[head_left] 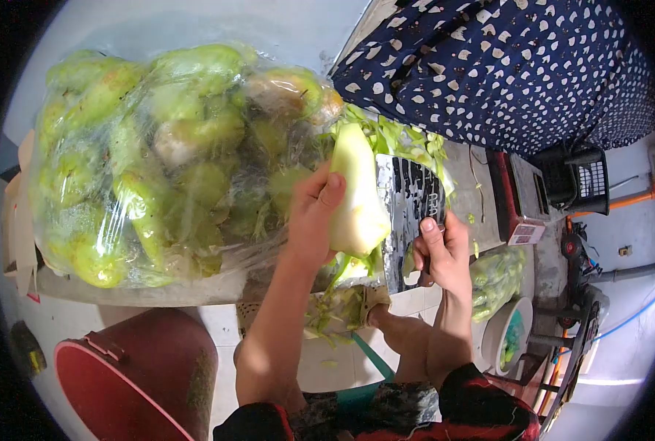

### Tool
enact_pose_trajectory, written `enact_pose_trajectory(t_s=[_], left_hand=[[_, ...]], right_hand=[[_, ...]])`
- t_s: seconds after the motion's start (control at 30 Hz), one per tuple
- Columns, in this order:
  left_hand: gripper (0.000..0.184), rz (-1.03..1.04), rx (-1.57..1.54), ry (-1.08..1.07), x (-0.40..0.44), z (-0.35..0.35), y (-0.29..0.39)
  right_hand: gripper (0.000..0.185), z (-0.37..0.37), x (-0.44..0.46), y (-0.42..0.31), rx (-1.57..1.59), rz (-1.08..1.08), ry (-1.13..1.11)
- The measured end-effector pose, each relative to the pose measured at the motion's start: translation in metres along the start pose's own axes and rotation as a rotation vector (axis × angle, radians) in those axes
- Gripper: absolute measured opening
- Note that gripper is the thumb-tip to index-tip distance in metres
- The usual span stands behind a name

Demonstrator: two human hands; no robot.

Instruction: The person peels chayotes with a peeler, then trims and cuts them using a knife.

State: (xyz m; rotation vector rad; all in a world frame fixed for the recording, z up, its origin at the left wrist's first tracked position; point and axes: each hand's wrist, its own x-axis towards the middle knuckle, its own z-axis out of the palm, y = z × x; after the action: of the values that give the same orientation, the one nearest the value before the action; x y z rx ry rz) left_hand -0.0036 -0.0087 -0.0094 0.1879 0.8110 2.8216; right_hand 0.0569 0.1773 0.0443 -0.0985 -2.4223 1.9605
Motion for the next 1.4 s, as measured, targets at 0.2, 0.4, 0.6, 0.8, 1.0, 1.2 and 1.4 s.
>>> enact_pose_trajectory(t_s=[0.2, 0.4, 0.6, 0.8, 1.0, 1.2, 1.4], left_hand=[[0.047, -0.073, 0.093, 0.024, 0.0, 0.002, 0.001], [0.045, -0.024, 0.063, 0.04, 0.001, 0.004, -0.006], [0.045, -0.049, 0.092, 0.054, -0.001, 0.009, 0.001], [0.047, -0.069, 0.071, 0.207, 0.003, 0.014, -0.008], [0.058, -0.119, 0.186, 0.012, 0.005, 0.011, -0.001], [0.06, -0.096, 0.058, -0.007, 0.005, -0.002, -0.011], [0.054, -0.195, -0.162, 0.173, 0.001, 0.009, -0.019]], right_hand=[[0.024, -0.012, 0.003, 0.005, -0.017, 0.035, -0.076], [0.021, -0.01, 0.006, 0.01, 0.049, 0.05, -0.064], [0.024, -0.005, 0.007, 0.016, 0.068, 0.017, -0.043], [0.026, 0.01, 0.006, 0.021, 0.101, 0.008, -0.006], [0.023, -0.002, 0.009, 0.018, 0.139, 0.093, -0.085], [0.023, 0.013, 0.008, 0.025, 0.087, 0.048, -0.041], [0.023, 0.004, 0.011, 0.02, 0.146, 0.054, -0.04]])
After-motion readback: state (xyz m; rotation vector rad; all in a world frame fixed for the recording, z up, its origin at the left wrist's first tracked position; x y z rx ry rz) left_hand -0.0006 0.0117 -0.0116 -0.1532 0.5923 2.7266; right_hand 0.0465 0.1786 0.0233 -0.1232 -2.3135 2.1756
